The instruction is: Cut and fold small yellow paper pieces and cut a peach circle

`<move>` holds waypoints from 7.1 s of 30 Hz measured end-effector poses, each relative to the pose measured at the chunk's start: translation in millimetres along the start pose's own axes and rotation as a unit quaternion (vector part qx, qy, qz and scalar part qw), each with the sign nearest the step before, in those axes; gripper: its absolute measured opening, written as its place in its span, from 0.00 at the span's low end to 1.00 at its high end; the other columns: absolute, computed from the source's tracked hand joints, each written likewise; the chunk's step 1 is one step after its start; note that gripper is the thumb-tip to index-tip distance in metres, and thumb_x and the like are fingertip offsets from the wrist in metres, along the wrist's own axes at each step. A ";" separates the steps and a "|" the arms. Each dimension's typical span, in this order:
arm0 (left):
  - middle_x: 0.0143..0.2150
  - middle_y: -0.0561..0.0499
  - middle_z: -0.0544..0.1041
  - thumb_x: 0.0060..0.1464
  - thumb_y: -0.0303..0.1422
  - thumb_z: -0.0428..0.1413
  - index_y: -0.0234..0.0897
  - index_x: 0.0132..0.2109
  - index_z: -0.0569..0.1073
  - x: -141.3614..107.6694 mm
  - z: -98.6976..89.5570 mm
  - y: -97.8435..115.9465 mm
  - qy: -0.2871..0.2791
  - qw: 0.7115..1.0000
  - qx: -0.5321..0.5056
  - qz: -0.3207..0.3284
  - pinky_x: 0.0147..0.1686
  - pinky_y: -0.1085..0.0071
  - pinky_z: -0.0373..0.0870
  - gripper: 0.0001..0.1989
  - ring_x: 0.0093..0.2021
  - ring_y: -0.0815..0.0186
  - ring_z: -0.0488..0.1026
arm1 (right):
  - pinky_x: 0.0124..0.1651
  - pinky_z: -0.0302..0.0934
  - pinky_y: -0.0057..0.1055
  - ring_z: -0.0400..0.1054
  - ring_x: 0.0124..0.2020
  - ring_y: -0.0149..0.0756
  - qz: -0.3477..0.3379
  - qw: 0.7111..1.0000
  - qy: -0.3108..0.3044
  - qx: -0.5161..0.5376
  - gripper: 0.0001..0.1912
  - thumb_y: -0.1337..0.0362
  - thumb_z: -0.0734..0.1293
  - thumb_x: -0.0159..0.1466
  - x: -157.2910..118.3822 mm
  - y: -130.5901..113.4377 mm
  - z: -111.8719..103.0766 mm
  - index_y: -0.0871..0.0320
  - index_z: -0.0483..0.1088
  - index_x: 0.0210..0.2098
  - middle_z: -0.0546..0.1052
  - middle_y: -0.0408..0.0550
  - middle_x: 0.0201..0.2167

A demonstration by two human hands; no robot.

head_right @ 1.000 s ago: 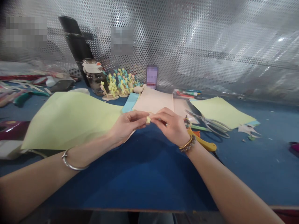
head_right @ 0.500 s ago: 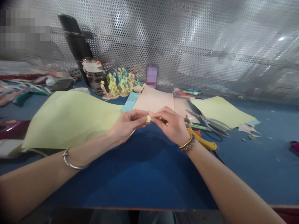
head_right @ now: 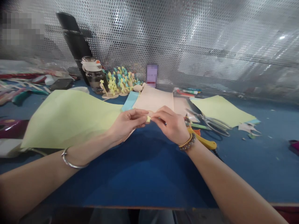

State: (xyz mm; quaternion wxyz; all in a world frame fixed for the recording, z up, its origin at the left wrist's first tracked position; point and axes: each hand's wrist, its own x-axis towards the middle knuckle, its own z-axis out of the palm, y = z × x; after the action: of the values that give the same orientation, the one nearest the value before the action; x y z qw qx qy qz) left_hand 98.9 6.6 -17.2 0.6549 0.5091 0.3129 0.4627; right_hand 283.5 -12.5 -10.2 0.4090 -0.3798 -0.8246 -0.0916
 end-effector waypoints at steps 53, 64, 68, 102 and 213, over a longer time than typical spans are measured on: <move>0.32 0.51 0.79 0.48 0.30 0.62 0.35 0.37 0.79 0.5 -2.1 -0.7 -0.009 0.996 0.083 0.040 0.35 0.71 0.71 0.07 0.32 0.70 0.74 | 0.34 0.65 0.27 0.72 0.34 0.32 -0.039 0.998 -0.020 -0.056 0.06 0.65 0.64 0.65 -1.2 1.2 -1.8 0.55 0.73 0.37 0.77 0.45 0.35; 0.34 0.51 0.78 0.50 0.28 0.61 0.34 0.42 0.76 -3.0 2.7 2.8 -0.013 1.000 -0.002 -0.009 0.40 0.70 0.71 0.10 0.35 0.70 0.76 | 0.29 0.62 0.26 0.68 0.25 0.27 -0.025 0.996 0.001 -0.088 0.05 0.64 0.64 0.64 -0.1 -1.2 -1.2 0.57 0.72 0.36 0.76 0.45 0.33; 0.34 0.49 0.78 0.49 0.28 0.62 0.32 0.39 0.76 -3.0 2.9 3.2 -0.013 1.000 -0.002 -0.019 0.41 0.70 0.70 0.08 0.35 0.70 0.76 | 0.28 0.62 0.26 0.67 0.24 0.27 -0.019 0.997 -0.001 -0.080 0.06 0.63 0.64 0.64 -1.4 -0.1 -0.8 0.56 0.73 0.36 0.75 0.45 0.33; 0.32 0.48 0.80 0.59 0.31 0.54 0.32 0.34 0.77 -0.8 0.7 4.4 -0.046 0.991 -0.058 -0.109 0.34 0.76 0.71 0.10 0.31 0.73 0.76 | 0.29 0.64 0.28 0.67 0.26 0.28 0.029 0.999 -0.025 0.022 0.07 0.65 0.65 0.64 -1.7 2.1 1.5 0.55 0.74 0.39 0.73 0.45 0.33; 0.33 0.51 0.80 0.47 0.28 0.62 0.34 0.37 0.78 1.2 -2.8 0.6 -0.030 1.000 -0.008 0.000 0.43 0.69 0.73 0.07 0.34 0.70 0.77 | 0.29 0.64 0.27 0.67 0.26 0.28 -0.018 0.999 0.025 0.017 0.06 0.68 0.66 0.62 -1.9 0.1 -0.1 0.53 0.75 0.37 0.74 0.44 0.31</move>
State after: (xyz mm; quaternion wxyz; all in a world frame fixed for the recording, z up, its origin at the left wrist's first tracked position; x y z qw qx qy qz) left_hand 96.7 8.8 -17.4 0.6681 0.5172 0.2893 0.4500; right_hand 284.3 -13.6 -11.6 0.4345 -0.3552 -0.8223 -0.0942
